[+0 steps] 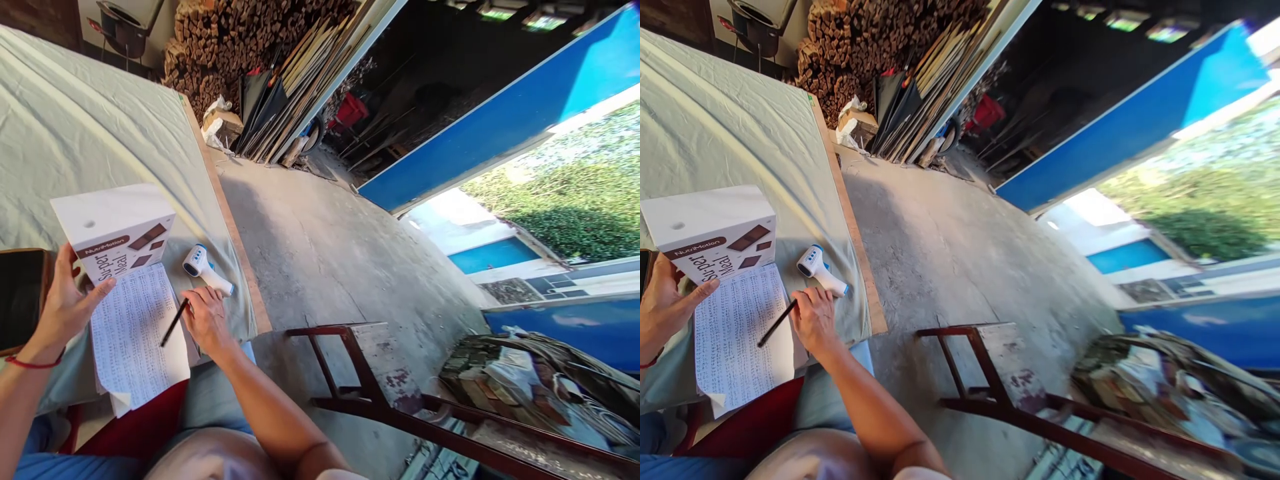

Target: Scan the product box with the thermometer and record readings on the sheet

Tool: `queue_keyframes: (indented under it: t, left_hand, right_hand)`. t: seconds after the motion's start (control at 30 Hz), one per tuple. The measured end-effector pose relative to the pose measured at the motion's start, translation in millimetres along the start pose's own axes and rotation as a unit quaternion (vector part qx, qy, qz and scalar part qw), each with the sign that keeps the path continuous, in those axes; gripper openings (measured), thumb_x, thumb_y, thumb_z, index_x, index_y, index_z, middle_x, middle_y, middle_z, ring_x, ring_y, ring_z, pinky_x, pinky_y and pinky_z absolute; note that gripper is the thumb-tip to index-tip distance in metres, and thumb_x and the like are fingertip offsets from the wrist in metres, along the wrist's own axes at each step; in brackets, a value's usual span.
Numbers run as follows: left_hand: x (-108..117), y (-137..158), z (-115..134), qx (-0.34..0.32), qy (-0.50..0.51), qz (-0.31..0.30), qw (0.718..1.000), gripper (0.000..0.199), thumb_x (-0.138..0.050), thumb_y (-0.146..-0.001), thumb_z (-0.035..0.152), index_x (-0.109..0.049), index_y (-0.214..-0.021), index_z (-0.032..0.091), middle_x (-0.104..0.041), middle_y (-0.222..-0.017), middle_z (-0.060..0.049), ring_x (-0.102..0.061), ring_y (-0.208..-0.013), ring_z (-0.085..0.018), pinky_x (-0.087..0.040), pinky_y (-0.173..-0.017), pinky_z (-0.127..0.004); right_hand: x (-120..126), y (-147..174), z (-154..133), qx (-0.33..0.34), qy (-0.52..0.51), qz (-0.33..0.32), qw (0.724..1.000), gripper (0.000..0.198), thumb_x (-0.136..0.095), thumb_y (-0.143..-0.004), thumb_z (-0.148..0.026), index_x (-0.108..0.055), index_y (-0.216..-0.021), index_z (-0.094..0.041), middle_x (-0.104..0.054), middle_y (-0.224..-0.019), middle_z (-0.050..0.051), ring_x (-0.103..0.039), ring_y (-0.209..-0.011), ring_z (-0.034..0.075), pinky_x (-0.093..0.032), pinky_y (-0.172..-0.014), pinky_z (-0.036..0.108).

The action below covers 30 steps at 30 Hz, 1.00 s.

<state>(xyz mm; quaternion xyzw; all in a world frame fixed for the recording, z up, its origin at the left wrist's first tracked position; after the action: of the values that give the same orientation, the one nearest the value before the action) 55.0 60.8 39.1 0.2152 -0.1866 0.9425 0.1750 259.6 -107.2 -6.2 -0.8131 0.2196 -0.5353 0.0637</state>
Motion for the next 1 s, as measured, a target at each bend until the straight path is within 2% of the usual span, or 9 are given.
queue_keyframes:
  t: [0.13,0.27,0.4,0.5,0.6,0.7,0.77,0.9,1.0]
  left_hand:
    - [0.9,-3.8,1.3,0.063,0.065,0.014,0.996,0.081,-0.078,-0.077,0.065,-0.051,-0.133,0.013,-0.066,-0.125,-0.013,-0.067,-0.100,-0.024,-0.061,-0.086,-0.043]
    - [11.0,4.9,-3.1,0.086,0.073,0.058,0.992,0.078,-0.075,-0.079,0.066,-0.053,-0.132,0.014,-0.067,-0.124,-0.013,-0.067,-0.105,-0.025,-0.059,-0.083,-0.037]
    - [20.4,14.3,-6.4,0.105,0.119,0.091,0.983,0.095,-0.065,-0.078,0.083,-0.048,-0.138,0.013,-0.070,-0.118,-0.013,-0.067,-0.096,-0.024,-0.057,-0.074,-0.033]
    - [24.3,20.3,-3.5,0.111,0.114,0.098,0.982,0.089,-0.052,-0.083,0.090,-0.057,-0.127,0.013,-0.073,-0.112,-0.010,-0.065,-0.096,-0.022,-0.058,-0.084,-0.036]
    - [22.1,26.4,-6.3,0.157,0.100,0.077,0.980,0.089,-0.045,-0.081,0.094,-0.064,-0.115,0.014,-0.075,-0.107,-0.008,-0.064,-0.094,-0.024,-0.057,-0.086,-0.038]
    - [18.0,28.7,-7.2,0.174,0.069,0.035,0.982,0.092,-0.045,-0.077,0.097,-0.064,-0.115,0.016,-0.075,-0.105,-0.008,-0.065,-0.090,-0.025,-0.056,-0.083,-0.038]
    - [18.0,27.6,-6.0,0.162,0.063,0.024,0.985,0.090,-0.044,-0.079,0.096,-0.064,-0.116,0.016,-0.075,-0.106,-0.008,-0.065,-0.091,-0.025,-0.056,-0.084,-0.037]
    - [20.2,25.1,-8.5,0.144,0.048,0.028,0.988,0.079,-0.046,-0.084,0.088,-0.064,-0.115,0.017,-0.075,-0.103,-0.007,-0.066,-0.095,-0.026,-0.055,-0.084,-0.036]
    - [18.3,25.2,-12.2,0.128,0.047,0.018,0.990,0.073,-0.046,-0.087,0.083,-0.064,-0.114,0.017,-0.075,-0.102,-0.007,-0.067,-0.095,-0.026,-0.055,-0.082,-0.034]
  right_hand:
    - [-10.8,-17.2,0.1,-0.015,0.050,-0.020,0.998,0.018,-0.061,-0.091,-0.012,-0.072,-0.085,-0.024,-0.066,-0.083,0.006,-0.062,-0.090,0.026,-0.046,-0.087,0.042]
    - [-8.8,-22.4,-0.7,-0.011,0.044,0.000,0.999,0.022,-0.065,-0.093,-0.021,-0.072,-0.113,-0.025,-0.067,-0.099,0.009,-0.063,-0.099,0.029,-0.046,-0.091,0.044]
    - [12.8,-21.0,36.4,-0.083,0.077,0.077,0.991,0.045,-0.071,-0.087,-0.025,-0.064,-0.132,-0.025,-0.065,-0.123,0.014,-0.062,-0.109,0.032,-0.048,-0.090,0.045]
    - [11.8,-25.8,69.2,-0.134,0.087,0.032,0.987,0.046,-0.074,-0.084,-0.025,-0.066,-0.129,-0.018,-0.068,-0.116,0.017,-0.065,-0.106,0.034,-0.051,-0.088,0.045]
    - [9.3,-30.3,77.5,-0.149,0.032,0.006,0.988,0.036,-0.071,-0.084,-0.026,-0.069,-0.119,-0.017,-0.071,-0.102,0.013,-0.068,-0.096,0.030,-0.053,-0.080,0.039]
    - [13.7,-25.1,55.8,-0.152,-0.142,0.039,0.977,0.022,-0.060,-0.092,-0.033,-0.070,-0.107,-0.021,-0.066,-0.078,0.004,-0.064,-0.073,0.023,-0.049,-0.062,0.032]
    - [14.4,-18.0,26.7,-0.140,-0.293,0.032,0.945,0.025,-0.050,-0.098,-0.041,-0.067,-0.096,-0.023,-0.059,-0.066,0.001,-0.056,-0.060,0.019,-0.045,-0.052,0.030]
    - [4.4,-7.2,-42.4,-0.119,-0.478,-0.104,0.864,0.033,-0.052,-0.097,-0.052,-0.059,-0.080,-0.024,-0.056,-0.066,0.000,-0.051,-0.056,0.015,-0.045,-0.051,0.028]
    - [-0.1,-7.9,-67.4,-0.151,-0.523,-0.133,0.828,0.033,-0.061,-0.088,-0.054,-0.054,-0.078,-0.024,-0.052,-0.063,-0.003,-0.047,-0.054,0.013,-0.042,-0.051,0.027]
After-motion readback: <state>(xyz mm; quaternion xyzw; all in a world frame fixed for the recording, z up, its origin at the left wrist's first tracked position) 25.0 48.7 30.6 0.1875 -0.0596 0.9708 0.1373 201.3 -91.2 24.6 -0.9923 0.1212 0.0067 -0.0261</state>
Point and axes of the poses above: each hand's wrist, its own y-axis away from the middle knuckle, its own x-axis out of the back of the hand, z = x × y, the point moved 7 cm from there along -y, towards the middle knuckle
